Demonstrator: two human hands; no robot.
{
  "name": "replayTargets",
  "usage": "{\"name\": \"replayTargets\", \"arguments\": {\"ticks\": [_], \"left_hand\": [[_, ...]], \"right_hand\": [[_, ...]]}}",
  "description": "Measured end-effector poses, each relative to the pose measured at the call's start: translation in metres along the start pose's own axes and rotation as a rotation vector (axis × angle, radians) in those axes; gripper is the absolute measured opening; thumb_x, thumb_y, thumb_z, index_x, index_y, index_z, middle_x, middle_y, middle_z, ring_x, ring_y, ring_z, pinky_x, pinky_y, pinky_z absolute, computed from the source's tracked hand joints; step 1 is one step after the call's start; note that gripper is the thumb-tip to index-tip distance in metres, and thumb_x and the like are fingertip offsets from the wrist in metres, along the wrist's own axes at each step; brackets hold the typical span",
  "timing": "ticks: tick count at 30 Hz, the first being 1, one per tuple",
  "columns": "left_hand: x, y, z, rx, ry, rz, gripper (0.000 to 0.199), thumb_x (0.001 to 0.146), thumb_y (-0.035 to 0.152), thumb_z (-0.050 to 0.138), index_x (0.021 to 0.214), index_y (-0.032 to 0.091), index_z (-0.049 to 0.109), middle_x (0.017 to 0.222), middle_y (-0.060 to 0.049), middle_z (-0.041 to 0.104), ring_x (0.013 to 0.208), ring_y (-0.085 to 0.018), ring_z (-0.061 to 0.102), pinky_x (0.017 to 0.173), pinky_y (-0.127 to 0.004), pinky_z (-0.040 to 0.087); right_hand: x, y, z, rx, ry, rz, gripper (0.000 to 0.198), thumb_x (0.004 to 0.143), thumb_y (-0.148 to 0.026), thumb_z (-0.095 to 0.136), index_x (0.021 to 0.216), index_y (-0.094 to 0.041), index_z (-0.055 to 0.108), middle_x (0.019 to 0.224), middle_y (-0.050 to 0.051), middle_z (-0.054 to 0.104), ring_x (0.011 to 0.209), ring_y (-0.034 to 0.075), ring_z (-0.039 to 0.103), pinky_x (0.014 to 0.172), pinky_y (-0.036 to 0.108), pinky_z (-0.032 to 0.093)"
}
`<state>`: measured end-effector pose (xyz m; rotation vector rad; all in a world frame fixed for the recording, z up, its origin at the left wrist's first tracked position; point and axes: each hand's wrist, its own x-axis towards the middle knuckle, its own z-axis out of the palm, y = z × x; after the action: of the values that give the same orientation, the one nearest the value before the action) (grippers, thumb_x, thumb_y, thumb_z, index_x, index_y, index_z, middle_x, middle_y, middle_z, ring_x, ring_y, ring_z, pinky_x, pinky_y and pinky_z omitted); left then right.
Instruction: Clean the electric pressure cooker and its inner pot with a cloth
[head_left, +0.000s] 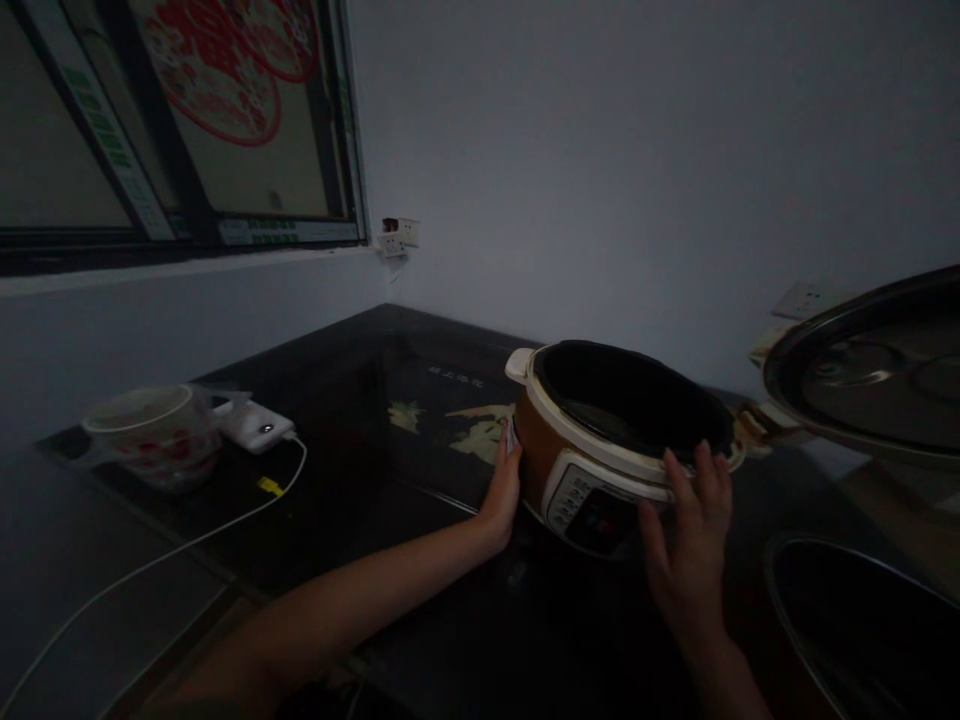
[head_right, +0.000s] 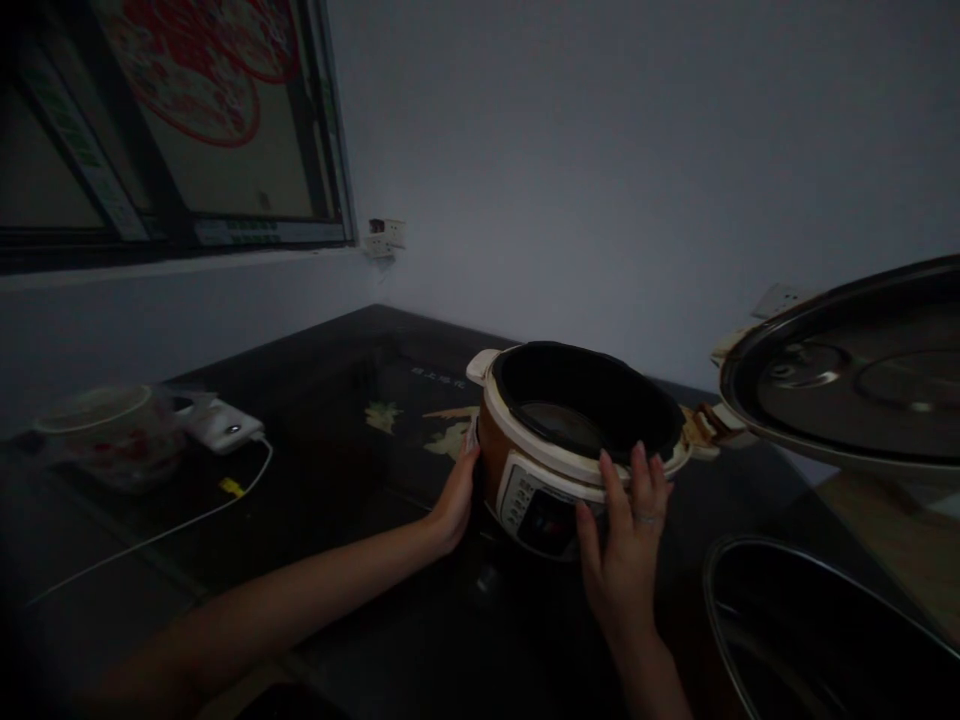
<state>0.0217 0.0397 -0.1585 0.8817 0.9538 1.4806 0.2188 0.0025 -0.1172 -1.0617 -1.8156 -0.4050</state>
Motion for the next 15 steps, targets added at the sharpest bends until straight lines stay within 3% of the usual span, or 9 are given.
{"name": "replayTargets", "arguments": {"ticks": [7,11,15], "left_hand": [[-0.059,0.010,0.016,0.270,-0.154,0.212,0.072,0.098,0.040,0.044,0.161,0.026,0.011,0.170,-0.001,-0.004,0.155,-0.018,-0.006,0.125,-0.040,-0.002],[-0.079,0.002,0.024,0.472,-0.246,0.355,0.082,0.095,0.032,0.053,0.161,0.031,0.004,0.169,-0.002,-0.010,0.154,-0.023,-0.012,0.125,-0.046,-0.001],[-0.079,-0.002,0.025,0.604,-0.242,0.478,0.094,0.090,0.013,0.054,0.159,0.041,-0.004,0.169,0.000,-0.011,0.154,-0.025,-0.009,0.125,-0.051,0.005]], "right_hand": [[0.003,-0.011,-0.011,0.073,-0.021,0.042,0.067,0.099,-0.029,0.052,0.158,-0.039,0.021,0.167,0.005,0.020,0.154,0.032,0.016,0.117,0.069,0.019],[0.001,-0.020,-0.019,0.109,-0.018,0.080,0.067,0.098,-0.027,0.054,0.157,-0.039,0.023,0.167,0.006,0.021,0.153,0.031,0.020,0.117,0.069,0.019],[-0.009,-0.034,-0.030,0.124,0.031,0.094,0.065,0.097,-0.022,0.054,0.155,-0.037,0.029,0.164,0.006,0.028,0.152,0.027,0.026,0.119,0.061,0.023]]}}
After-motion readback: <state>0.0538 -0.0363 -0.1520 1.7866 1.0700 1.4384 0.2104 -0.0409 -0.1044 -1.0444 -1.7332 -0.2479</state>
